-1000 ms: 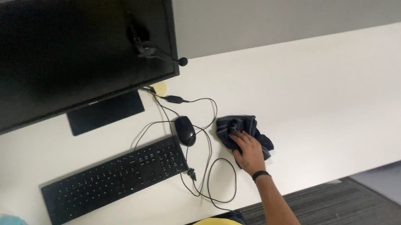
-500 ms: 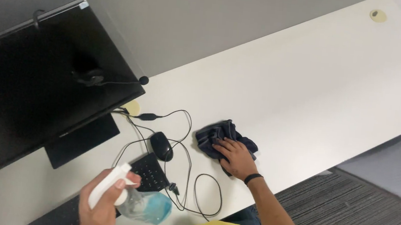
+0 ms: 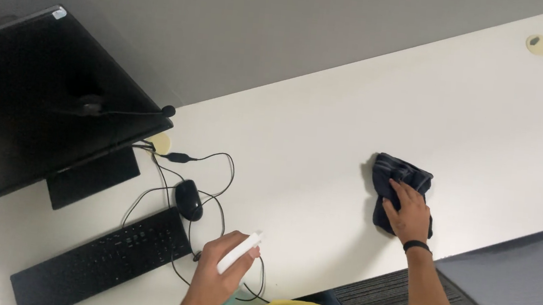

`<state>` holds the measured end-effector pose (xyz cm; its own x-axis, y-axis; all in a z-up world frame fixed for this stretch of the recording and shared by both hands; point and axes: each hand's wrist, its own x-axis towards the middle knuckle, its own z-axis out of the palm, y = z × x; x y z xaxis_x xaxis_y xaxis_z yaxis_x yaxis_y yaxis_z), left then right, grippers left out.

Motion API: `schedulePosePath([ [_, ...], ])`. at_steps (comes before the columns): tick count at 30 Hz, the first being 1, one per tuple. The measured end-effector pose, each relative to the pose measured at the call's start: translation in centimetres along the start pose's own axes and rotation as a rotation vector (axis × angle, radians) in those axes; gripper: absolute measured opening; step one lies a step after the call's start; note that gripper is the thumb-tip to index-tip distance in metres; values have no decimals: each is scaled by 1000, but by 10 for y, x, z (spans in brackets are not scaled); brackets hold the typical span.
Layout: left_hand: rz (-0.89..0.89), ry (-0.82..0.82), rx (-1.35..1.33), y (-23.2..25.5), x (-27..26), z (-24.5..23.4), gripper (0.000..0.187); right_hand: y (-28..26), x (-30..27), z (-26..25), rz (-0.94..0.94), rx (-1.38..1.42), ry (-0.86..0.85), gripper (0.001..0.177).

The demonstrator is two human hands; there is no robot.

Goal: Cleaning a computer desk, monitor, keyboard, and mouse using a cleaning spray and a cloth.

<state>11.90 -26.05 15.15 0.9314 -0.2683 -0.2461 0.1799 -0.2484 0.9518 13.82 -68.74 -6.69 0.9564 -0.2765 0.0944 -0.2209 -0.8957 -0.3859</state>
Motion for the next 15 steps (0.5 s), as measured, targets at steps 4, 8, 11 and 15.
schedulePosePath([
  [4,74,105,160,-8,12,27,22,10,-1,-1,-12,62,18,54],
  [8,-208,167,90,-3,19,33,25,15,-2,14,-14,37,34,55],
  [11,-254,168,-22,-13,22,38,22,17,-2,14,-31,-15,35,54],
  [15,-65,201,-79,-44,22,48,26,20,0,11,-43,-2,23,56],
])
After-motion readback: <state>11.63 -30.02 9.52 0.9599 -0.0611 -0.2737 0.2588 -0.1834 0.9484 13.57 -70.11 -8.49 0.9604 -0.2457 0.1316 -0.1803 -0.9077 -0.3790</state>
